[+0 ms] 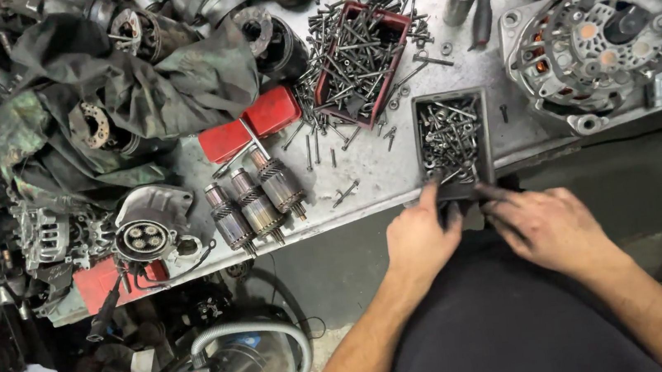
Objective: The person sorts screws and bolts from a tray into a smaller container on a workbench. They then pick up a metal alternator, place it on the bench, and use a screwdriver to manipulate a screw before returning to sorting the fasteners.
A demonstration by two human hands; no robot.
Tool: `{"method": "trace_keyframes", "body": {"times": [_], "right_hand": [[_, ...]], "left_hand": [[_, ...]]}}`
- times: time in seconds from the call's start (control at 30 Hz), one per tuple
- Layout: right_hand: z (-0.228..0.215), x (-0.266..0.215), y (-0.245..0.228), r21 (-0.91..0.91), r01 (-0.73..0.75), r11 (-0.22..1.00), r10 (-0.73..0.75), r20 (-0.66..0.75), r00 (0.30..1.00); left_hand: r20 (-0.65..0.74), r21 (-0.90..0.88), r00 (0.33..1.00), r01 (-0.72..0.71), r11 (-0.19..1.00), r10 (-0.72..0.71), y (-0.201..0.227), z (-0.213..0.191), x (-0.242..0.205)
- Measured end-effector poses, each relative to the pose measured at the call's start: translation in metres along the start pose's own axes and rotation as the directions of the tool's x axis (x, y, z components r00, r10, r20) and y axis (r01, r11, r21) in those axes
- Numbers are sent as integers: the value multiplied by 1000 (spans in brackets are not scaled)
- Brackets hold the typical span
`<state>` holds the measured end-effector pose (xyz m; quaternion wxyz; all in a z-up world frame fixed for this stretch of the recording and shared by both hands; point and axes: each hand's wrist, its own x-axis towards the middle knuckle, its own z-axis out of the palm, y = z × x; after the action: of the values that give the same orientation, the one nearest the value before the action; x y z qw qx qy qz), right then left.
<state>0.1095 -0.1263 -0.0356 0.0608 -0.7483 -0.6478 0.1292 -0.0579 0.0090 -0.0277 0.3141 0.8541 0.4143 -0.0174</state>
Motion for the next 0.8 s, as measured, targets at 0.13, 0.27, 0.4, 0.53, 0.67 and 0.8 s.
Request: {"method": "trace_keyframes", "body": {"times": [0.13, 0.27, 0.4, 0.53, 0.67, 0.8], "right_hand": [[-15, 5, 25, -73, -151, 986, 152, 17, 988], [-18, 4, 40, -12, -212, 977, 211, -71, 975], [-8, 20, 35, 111, -207, 972, 217, -82, 973], [2, 37, 27, 150, -188, 971, 210, -145, 967], [4, 39, 26, 213, -212, 954, 234, -81, 969], [13, 33, 27, 370, -272, 888, 294, -3, 956]], "left_hand": [[-133, -120, 984, -138, 983, 122, -2, -23, 3], [-160, -213, 960, -260, 942, 228, -2, -27, 13], [-258, -285, 949, -253, 925, 180, 0, -37, 32], [-376, -201, 911, -259, 945, 170, 4, -49, 63], [-537, -92, 821, -286, 954, 195, 5, -51, 93], [-459, -328, 876, -321, 889, 147, 27, -69, 89]]}}
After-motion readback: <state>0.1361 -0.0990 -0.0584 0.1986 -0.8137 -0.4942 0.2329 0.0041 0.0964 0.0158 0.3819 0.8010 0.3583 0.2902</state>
